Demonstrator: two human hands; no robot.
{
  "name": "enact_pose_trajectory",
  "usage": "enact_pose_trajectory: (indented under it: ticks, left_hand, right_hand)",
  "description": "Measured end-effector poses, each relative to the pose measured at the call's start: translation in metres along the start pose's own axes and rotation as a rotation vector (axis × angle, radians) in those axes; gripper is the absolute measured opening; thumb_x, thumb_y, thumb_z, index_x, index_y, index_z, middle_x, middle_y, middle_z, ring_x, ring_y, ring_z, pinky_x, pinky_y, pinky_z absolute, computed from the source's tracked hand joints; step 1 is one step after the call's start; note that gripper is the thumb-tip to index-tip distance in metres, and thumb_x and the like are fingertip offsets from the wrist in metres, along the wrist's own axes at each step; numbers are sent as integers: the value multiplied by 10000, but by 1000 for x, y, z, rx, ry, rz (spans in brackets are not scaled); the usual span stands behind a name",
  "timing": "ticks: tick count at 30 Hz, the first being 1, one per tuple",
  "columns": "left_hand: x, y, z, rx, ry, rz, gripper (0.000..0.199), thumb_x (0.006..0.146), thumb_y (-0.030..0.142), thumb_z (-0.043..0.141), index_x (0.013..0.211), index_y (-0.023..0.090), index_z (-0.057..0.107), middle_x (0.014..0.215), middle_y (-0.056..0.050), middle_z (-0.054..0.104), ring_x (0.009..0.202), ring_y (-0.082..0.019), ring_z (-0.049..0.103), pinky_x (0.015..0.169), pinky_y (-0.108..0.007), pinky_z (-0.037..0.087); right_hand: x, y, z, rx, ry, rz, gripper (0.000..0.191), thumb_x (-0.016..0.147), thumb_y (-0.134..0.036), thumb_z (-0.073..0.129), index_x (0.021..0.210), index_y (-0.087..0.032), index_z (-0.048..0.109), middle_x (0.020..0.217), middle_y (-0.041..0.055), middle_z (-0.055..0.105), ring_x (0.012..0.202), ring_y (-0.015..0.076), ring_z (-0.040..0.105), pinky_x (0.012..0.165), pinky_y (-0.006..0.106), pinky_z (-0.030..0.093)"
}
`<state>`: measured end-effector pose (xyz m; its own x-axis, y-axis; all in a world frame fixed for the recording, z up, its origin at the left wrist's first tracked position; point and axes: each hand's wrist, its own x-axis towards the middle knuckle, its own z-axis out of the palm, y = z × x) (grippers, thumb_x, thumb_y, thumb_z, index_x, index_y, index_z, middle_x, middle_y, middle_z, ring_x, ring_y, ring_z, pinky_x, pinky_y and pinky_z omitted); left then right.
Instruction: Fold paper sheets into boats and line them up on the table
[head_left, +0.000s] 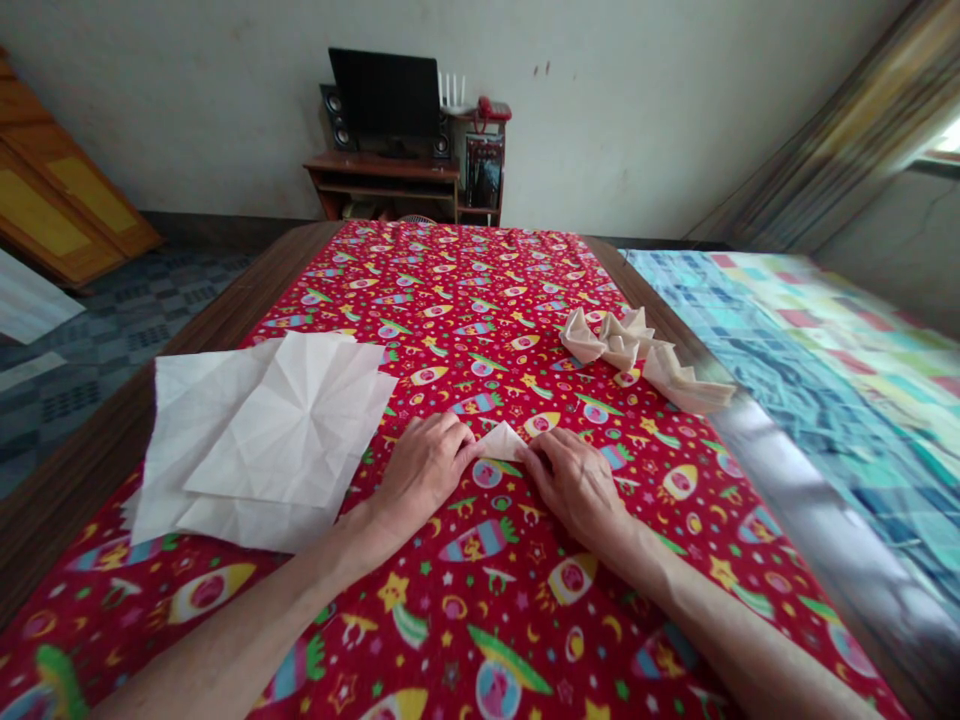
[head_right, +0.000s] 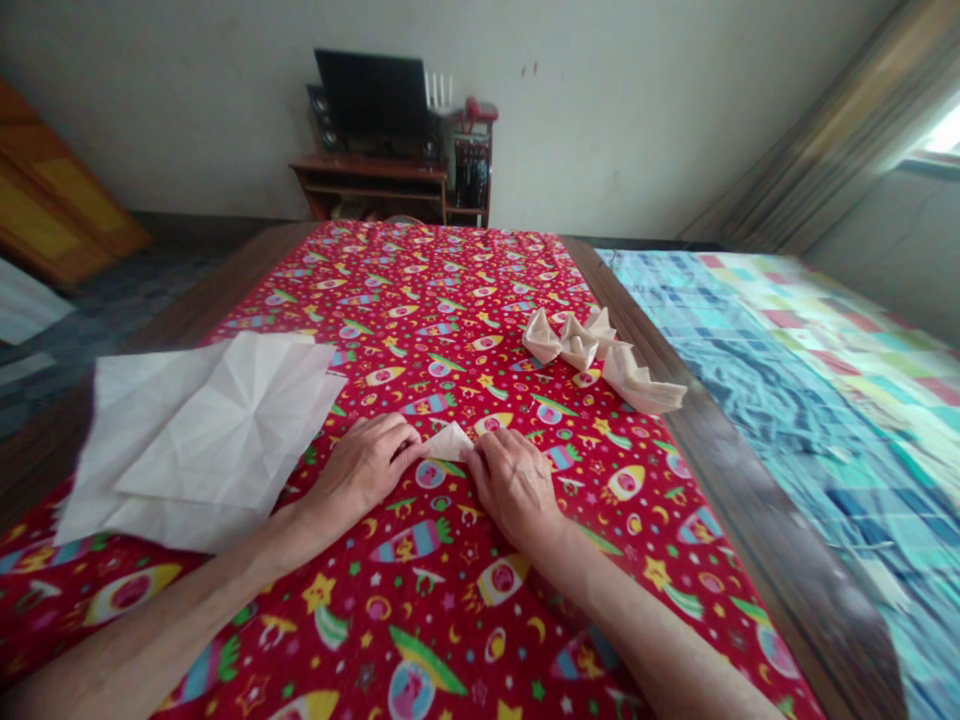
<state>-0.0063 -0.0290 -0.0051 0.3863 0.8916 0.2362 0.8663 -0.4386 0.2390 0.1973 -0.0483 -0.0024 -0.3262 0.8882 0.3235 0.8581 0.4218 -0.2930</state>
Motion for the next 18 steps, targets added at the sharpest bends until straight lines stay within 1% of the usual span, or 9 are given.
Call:
enact_pose_trajectory:
  ticks: [6,9,13,16,18]
  left_hand:
    - [3,5,-3,124,-26,11,185,913,325,502,820,191,588,855,-30,621,836,-211,591,737,-342,379]
    - [3,7,-5,139,-33,9,188,913,329,499,817,193,586,857,-29,623,833,-214,595,726,-348,380]
    - [4,9,-7,113,-15,-3,177,907,334,507,824,195,579,850,-25,626,815,-203,593,718,-345,392]
    - [3,9,-7,80,39,2,138,887,315,544,942,194,582,914,-34,626,862,-211,585,742,-349,418]
    - [2,10,-7,63,86,76,198,893,273,534,1073,199,567,1008,-44,621,949,-217,570,812,-362,430]
  right_hand:
    - [5,-1,-1,-126,-44,-10,247,936,-294,437,750,-174,546,746,42,594,636,138,529,594,249,318]
    - [7,1,-3,-148,-84,3,242,930,-314,454,758,-174,551,744,38,605,645,140,552,586,247,309]
    - [10,2,-5,-153,-111,19,237,927,-330,470,774,-175,563,758,38,620,700,149,588,608,241,318]
    - [11,1,-6,-161,-138,38,236,917,-336,490,755,-179,562,745,29,621,684,147,589,600,242,312]
    - [12,1,-6,-164,-143,42,243,910,-339,501,735,-181,558,729,23,617,659,142,581,585,244,301]
